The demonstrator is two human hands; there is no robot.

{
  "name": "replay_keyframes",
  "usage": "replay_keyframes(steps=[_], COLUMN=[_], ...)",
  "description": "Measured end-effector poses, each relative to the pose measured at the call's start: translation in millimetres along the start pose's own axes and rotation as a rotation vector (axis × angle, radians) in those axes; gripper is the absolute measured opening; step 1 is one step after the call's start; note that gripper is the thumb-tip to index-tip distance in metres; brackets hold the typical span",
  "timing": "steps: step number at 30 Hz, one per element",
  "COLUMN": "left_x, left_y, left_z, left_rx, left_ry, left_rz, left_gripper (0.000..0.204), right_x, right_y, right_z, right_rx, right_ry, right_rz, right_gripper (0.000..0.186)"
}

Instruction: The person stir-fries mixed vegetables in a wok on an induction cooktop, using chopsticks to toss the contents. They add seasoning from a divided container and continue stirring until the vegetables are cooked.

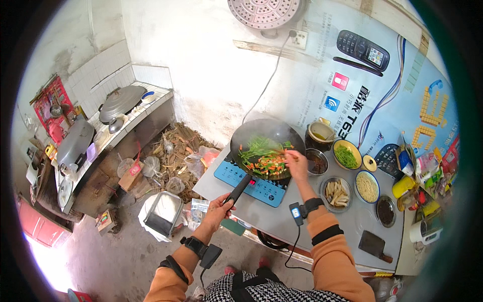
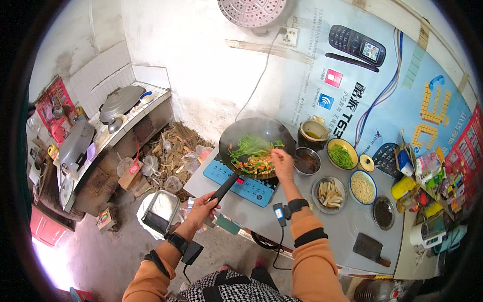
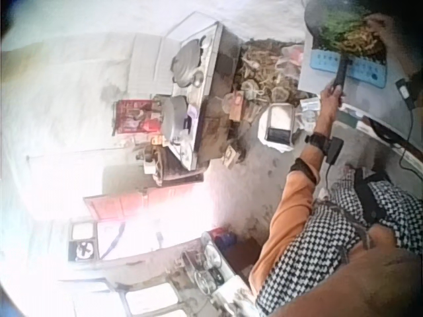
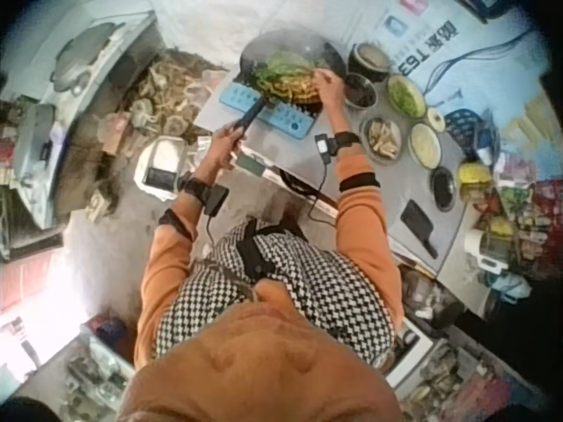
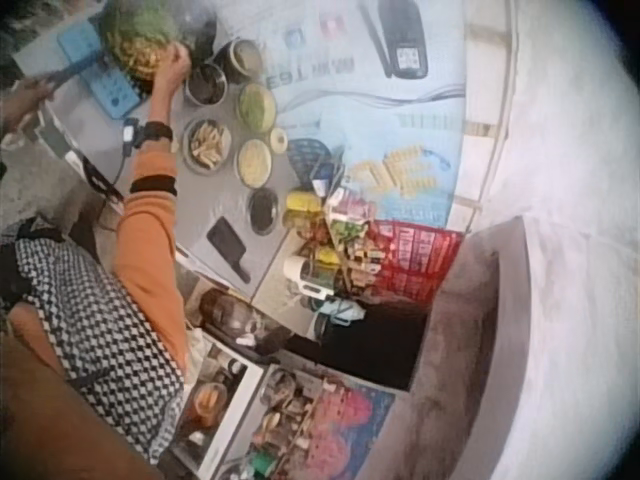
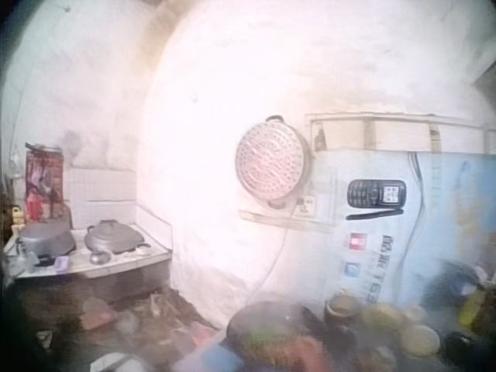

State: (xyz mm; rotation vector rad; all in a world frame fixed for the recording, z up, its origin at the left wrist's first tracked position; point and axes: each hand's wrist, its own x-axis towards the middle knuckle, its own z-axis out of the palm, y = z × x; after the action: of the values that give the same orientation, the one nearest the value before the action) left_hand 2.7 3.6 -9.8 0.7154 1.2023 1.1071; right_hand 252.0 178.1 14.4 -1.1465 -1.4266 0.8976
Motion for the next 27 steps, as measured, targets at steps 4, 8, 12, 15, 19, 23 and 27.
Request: replay_keyframes(steps=[4,8,12,15,19,23,27], left_x=[-1.8,-2.5,-3.2,-4.8,-8.3,-9.4,-7.3], left_y=[1.9,2.5,0.3,1.8,6.3,5.9,3.1], left_z=[1.8,3.0,4.8,7.0,10.0,11.4,10.6], left_rx=[0.007,0.001,0.006,0.013,0.022,0.029,0.012], left_ry=[0.013,0.058,0.098,0.129,0.132,0.145,0.156], left_rz=[-0.006,-0.039,-0.044,-0.052,-0.036,-0.025,-0.017], left_gripper=[0.036,0.035,0.034,0.032,0.031,0.030,0.030], right_x=[20.2,27.0,47.7,58.3,44.3,18.7,-6.1], right_y=[14.8,19.7,15.4,12.2,1.5,-26.0,-43.4], right_z=[-22.6,-24.2,-23.1,-10.9,-3.8,-37.1,-63.4], right_rx=[-0.047,0.073,0.023,-0.102,-0.190,-0.115,-0.113], right_ry=[0.108,-0.191,-0.127,-0.094,-0.398,-0.635,-0.445], right_rz=[-0.039,0.001,-0.078,-0.139,-0.242,-0.114,-0.111], right_gripper=[0.022,0.022,0.022,0.024,0.023,0.023,0.025])
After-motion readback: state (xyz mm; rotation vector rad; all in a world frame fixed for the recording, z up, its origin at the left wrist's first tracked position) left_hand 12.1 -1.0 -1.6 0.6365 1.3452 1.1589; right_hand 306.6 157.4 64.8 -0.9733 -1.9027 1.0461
